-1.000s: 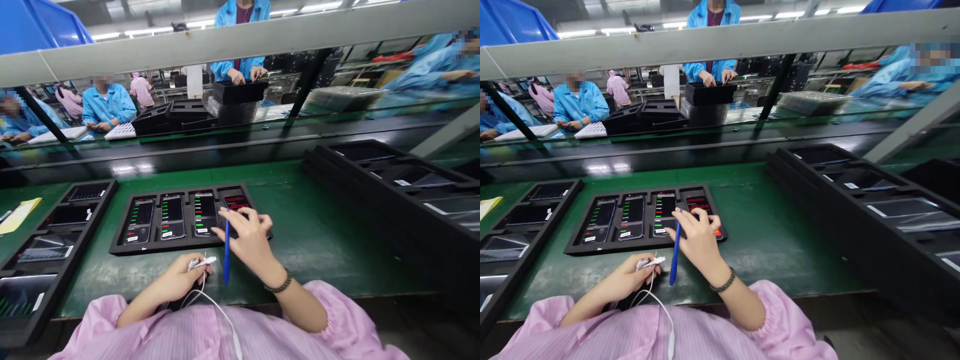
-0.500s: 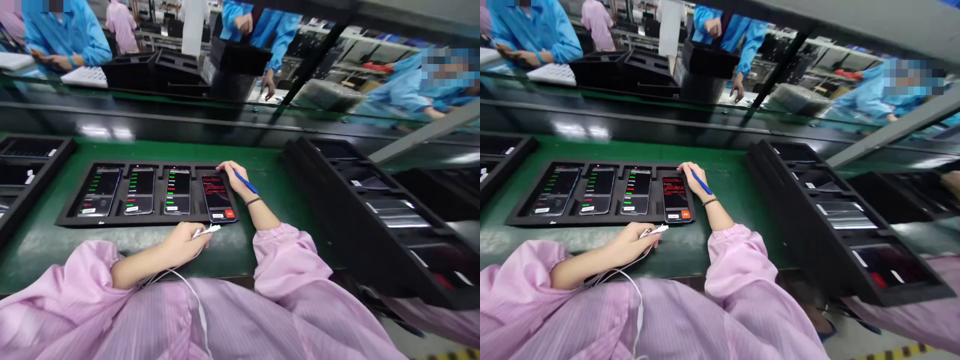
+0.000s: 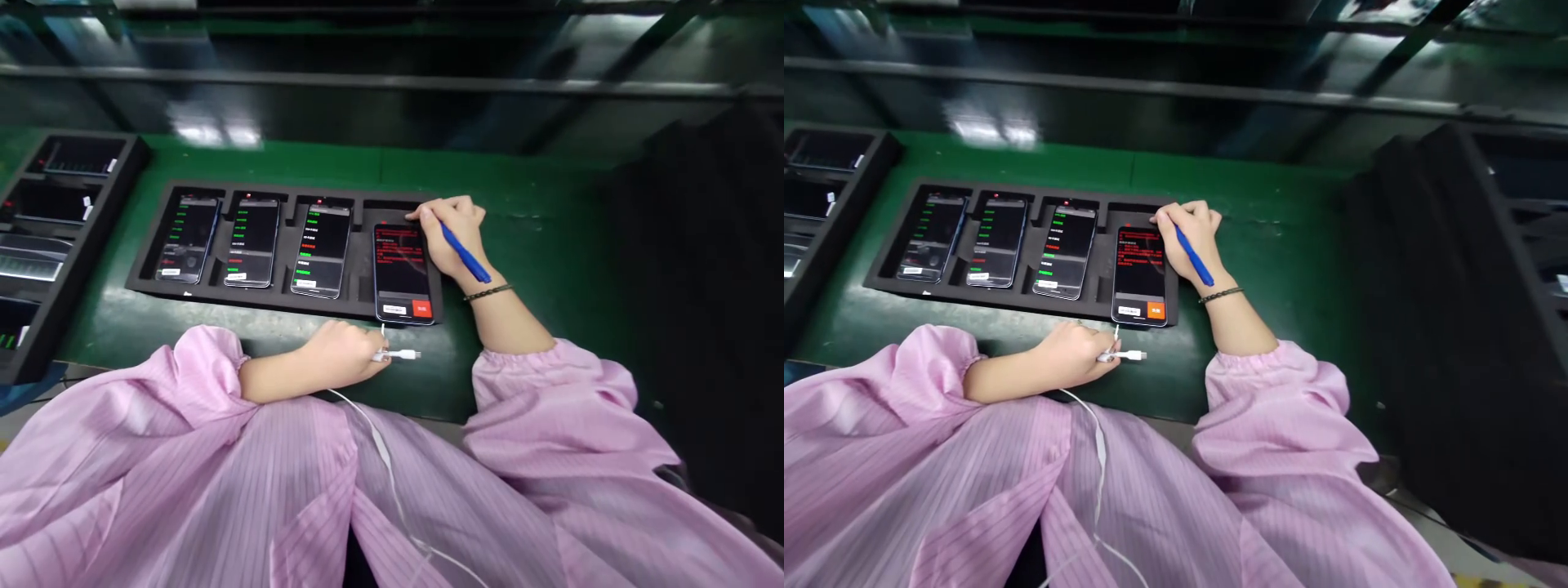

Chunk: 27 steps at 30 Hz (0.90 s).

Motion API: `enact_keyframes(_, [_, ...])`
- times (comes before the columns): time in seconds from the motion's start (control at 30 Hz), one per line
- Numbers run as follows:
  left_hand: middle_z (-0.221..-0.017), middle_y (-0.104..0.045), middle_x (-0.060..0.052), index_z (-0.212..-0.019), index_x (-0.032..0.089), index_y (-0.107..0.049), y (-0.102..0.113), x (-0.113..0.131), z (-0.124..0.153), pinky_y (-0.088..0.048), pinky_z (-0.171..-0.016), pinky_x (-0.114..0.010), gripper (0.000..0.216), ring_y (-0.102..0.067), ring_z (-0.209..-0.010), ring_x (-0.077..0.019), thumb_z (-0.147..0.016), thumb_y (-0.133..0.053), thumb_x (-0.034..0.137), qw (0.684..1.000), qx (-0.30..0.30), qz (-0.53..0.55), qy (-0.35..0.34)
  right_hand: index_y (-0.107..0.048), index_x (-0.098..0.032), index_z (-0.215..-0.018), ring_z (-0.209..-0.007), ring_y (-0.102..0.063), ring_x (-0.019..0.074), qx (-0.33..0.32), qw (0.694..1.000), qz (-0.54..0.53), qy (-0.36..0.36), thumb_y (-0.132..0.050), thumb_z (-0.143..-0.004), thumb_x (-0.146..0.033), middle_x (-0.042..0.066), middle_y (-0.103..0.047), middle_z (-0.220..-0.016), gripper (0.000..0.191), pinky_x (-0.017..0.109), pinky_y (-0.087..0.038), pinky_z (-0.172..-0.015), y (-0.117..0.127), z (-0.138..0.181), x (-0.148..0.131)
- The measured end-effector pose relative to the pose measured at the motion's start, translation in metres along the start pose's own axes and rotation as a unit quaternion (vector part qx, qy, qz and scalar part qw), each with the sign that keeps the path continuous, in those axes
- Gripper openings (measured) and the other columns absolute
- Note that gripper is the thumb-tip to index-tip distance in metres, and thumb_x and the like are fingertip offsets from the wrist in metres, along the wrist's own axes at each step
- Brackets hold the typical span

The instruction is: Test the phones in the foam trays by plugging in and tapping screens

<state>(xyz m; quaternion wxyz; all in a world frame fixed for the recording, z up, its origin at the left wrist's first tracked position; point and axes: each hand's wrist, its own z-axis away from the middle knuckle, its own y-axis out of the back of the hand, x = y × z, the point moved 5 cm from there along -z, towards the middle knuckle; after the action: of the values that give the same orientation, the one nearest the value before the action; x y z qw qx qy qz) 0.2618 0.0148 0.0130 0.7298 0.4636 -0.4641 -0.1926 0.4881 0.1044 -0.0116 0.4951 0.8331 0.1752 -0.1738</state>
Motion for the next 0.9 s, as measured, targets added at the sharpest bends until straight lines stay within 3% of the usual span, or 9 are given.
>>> enact_keyframes(0.33, [-0.086, -0.077, -0.01, -0.104, 0.015, -0.074, 0.004, 0.0, -0.004, -0.054, -0.074, -0.033, 0.025, -0.074, -0.08, -0.0249, -0.096, -0.055, 0.03, 0.997, -0.049, -0.034, 0.042, -0.07, -0.024, -0.098, -0.11, -0.05, 0.0279, -0.022, 1.0, 0.01, -0.02, -0.022, -0.106, -0.062, 0.008, -0.066, -0.1, 0.062, 0.051, -0.026, -0.102, 0.0, -0.002, -0.008])
enact_keyframes(0.47, [-0.078, -0.075, -0.008, -0.09, 0.018, -0.072, 0.008, 0.0, -0.003, -0.048, -0.07, -0.029, 0.022, -0.072, -0.074, -0.0217, -0.093, -0.052, 0.025, 0.997, -0.033, -0.005, 0.073, -0.069, -0.021, -0.101, -0.116, -0.046, 0.0276, -0.086, 0.994, 0.036, -0.049, -0.026, -0.109, -0.044, 0.011, -0.068, -0.11, 0.049, 0.049, -0.02, -0.105, 0.006, -0.004, -0.025])
enact_keyframes(0.6, [-0.065, -0.069, -0.007, -0.069, 0.019, -0.062, 0.01, -0.01, -0.007, -0.043, -0.062, -0.029, 0.03, -0.065, -0.063, -0.0207, -0.089, -0.044, 0.032, 0.985, 0.008, 0.12, 0.12, -0.068, -0.023, -0.103, -0.104, -0.051, 0.0226, -0.102, 0.989, 0.092, -0.047, -0.034, -0.109, -0.038, 0.005, -0.07, -0.098, 0.037, 0.04, -0.023, -0.099, 0.008, -0.01, -0.035])
enact_keyframes(0.67, [-0.056, -0.064, -0.005, -0.066, 0.02, -0.061, 0.005, -0.012, -0.009, -0.041, -0.058, -0.028, 0.038, -0.06, -0.055, -0.0188, -0.087, -0.042, 0.046, 0.96, 0.001, 0.245, 0.134, -0.068, -0.023, -0.104, -0.101, -0.052, 0.0216, -0.104, 0.988, 0.107, -0.047, -0.034, -0.109, -0.036, 0.004, -0.071, -0.096, 0.036, 0.038, -0.024, -0.096, 0.008, -0.011, -0.036])
enact_keyframes(0.77, [-0.054, -0.063, -0.004, -0.067, 0.019, -0.062, -0.003, -0.012, -0.006, -0.033, -0.047, -0.025, 0.053, -0.044, -0.043, -0.0126, -0.07, -0.051, 0.07, 0.891, -0.02, 0.414, 0.182, -0.068, -0.022, -0.107, -0.099, -0.052, 0.0206, -0.105, 0.987, 0.11, -0.043, -0.033, -0.109, -0.034, 0.004, -0.072, -0.099, 0.037, 0.037, -0.024, -0.094, 0.01, -0.008, -0.041])
enact_keyframes(0.9, [-0.061, -0.065, -0.002, -0.073, 0.016, -0.063, -0.008, -0.017, 0.006, -0.016, -0.039, -0.023, 0.07, -0.023, -0.035, -0.0041, -0.049, -0.067, 0.082, 0.811, -0.007, 0.518, 0.273, -0.068, -0.021, -0.107, -0.096, -0.054, 0.0199, -0.11, 0.988, 0.105, -0.033, -0.034, -0.109, -0.034, 0.005, -0.073, -0.1, 0.036, 0.037, -0.024, -0.094, 0.013, -0.004, -0.047])
